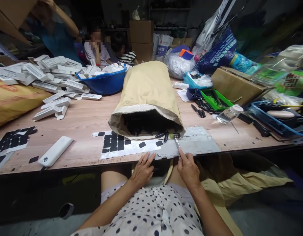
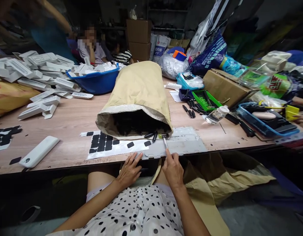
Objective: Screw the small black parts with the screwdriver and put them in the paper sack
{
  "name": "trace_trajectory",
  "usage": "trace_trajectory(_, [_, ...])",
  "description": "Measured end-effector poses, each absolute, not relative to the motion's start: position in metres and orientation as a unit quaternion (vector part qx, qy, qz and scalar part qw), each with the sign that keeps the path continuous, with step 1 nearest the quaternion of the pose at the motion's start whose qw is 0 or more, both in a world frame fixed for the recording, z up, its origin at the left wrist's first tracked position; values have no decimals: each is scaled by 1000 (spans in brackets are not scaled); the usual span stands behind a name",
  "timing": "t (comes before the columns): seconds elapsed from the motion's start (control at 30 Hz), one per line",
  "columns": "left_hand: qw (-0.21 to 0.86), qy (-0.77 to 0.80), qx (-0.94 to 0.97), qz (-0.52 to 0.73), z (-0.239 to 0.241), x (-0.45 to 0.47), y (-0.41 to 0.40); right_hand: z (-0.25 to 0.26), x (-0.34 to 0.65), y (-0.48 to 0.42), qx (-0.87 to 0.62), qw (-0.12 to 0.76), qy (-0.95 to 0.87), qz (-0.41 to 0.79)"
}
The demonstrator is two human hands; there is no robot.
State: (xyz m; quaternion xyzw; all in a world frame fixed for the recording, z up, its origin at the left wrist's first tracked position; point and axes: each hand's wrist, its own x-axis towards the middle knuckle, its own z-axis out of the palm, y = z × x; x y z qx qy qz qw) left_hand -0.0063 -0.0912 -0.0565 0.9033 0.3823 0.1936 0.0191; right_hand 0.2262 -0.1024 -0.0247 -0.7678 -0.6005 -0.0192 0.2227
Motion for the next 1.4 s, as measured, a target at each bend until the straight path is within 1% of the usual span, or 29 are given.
trace_trajectory(0.07, [6, 388, 900, 198, -64, -6, -90, -24, 225, -102, -766, 223, -602, -20])
trace_trajectory(0.17, [19, 401, 893, 205, -67, -3, -93, -23, 224, -102, -764, 224, -605, -21])
trace_trajectory(0.27, [49, 403, 887, 221, -58, -1, -98, -23, 223, -103, -763, 224, -605, -24])
trace_trajectory(0.37, [69, 418, 862, 278, -39, -2, -85, -23, 222, -103, -767, 219, -603, -22])
trace_trajectory(0.43, [72, 467, 817, 331, -24, -7, -59, -24, 222, -103, -768, 217, -602, -22])
trace_trajectory(0.53, [77, 600, 700, 380, -4, -22, -2, -25, 223, -104, -768, 218, -602, -25])
trace_trajectory(0.57, [76, 651, 656, 375, 1, -28, 17, -25, 223, -104, -768, 218, -602, -26])
trace_trajectory(0.63, [92, 733, 593, 320, 7, -38, 48, -26, 223, -104, -768, 216, -603, -27])
trace_trajectory(0.73, [135, 775, 565, 250, 7, -46, 72, -27, 224, -103, -768, 218, -602, -28])
trace_trajectory(0.9, [143, 774, 568, 239, 2, -46, 75, -23, 221, -103, -765, 225, -603, -26])
trace_trajectory(1.0, [127, 791, 549, 238, 9, -48, 69, -18, 218, -103, -766, 218, -605, -21])
trace_trajectory(1.07, [93, 790, 546, 263, 16, -49, 61, -17, 217, -103, -768, 210, -605, -17])
trace_trajectory(1.17, [61, 722, 602, 335, 26, -44, 43, -16, 216, -102, -771, 203, -604, -14])
trace_trajectory(1.27, [111, 622, 688, 356, 25, -29, 23, -17, 216, -102, -772, 205, -602, -16])
trace_trajectory(1.4, [208, 551, 752, 297, 10, -7, 9, -19, 217, -102, -771, 205, -603, -15])
